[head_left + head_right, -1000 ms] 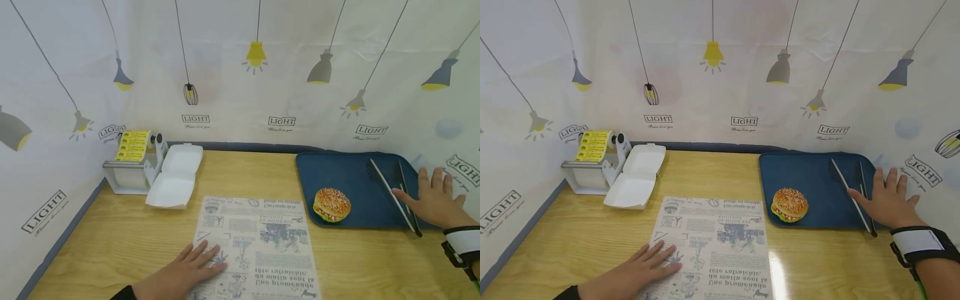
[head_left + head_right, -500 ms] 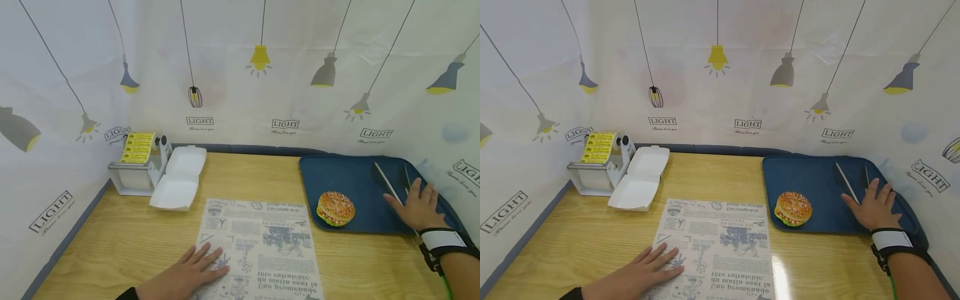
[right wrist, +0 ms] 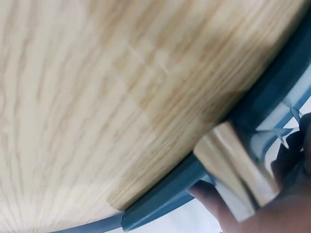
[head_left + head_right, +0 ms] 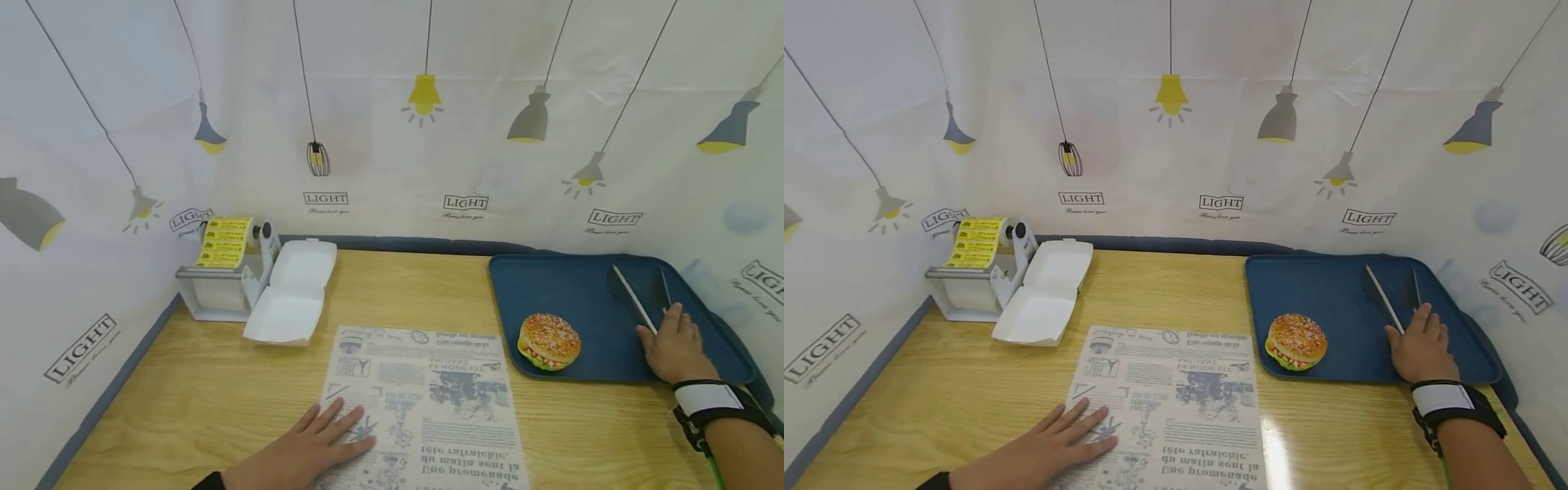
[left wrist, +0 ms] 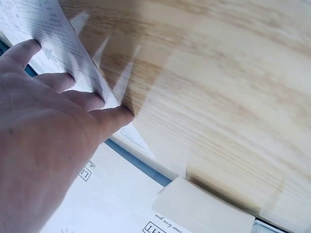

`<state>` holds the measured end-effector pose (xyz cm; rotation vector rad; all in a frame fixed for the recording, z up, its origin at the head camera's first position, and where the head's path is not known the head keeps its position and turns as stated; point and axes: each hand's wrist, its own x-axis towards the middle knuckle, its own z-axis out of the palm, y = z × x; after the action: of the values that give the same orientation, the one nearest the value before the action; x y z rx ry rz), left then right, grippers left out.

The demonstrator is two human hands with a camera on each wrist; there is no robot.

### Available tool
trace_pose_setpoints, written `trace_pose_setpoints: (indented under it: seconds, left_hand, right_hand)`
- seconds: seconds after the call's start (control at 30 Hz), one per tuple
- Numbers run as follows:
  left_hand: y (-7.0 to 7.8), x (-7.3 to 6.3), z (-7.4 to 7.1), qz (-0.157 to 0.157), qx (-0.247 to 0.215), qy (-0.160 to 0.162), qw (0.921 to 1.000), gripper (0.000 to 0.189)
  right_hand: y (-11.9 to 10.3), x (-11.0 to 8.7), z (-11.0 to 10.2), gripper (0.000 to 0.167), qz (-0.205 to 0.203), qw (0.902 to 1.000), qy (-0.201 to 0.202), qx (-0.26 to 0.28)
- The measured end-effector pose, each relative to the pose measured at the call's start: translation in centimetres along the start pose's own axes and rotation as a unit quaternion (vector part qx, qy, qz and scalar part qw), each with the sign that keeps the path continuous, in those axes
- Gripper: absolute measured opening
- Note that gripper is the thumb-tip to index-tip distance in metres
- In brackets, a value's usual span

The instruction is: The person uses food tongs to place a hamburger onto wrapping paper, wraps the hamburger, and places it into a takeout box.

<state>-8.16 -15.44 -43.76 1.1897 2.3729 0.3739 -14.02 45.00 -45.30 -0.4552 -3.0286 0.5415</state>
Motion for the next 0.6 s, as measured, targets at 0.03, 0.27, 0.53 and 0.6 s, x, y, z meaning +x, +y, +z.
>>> trace_pose_setpoints:
  seconds: [0.03,0.27,0.53,0.6]
  left_hand:
    - [0.0,0.0,0.0,0.000,0.000,0.001,1.0000,0.080]
    - [-0.1,-0.1,-0.1,0.012,0.006,0.020,0.9997,0.081]
    - [0.0,-0.1,-0.1,0.008,0.005,0.013,0.9999,0.080]
    - [0.1,-0.1,-0.1,0.007,0.006,0.012,0.9999,0.080]
  right_hand:
    - [-0.1,0.0,0.0,0.080,0.004,1.0000,-0.001,-0.003]
    - [-0.4,0.1,-0.8,0.079,0.015,0.9995,0.002,-0.026]
    - [0.6,0.0,-0.9,0.077,0.012,0.9994,0.018,-0.026]
    - [0.7,0.0,-0.8,0.078,0.011,0.9995,0.018,-0.025]
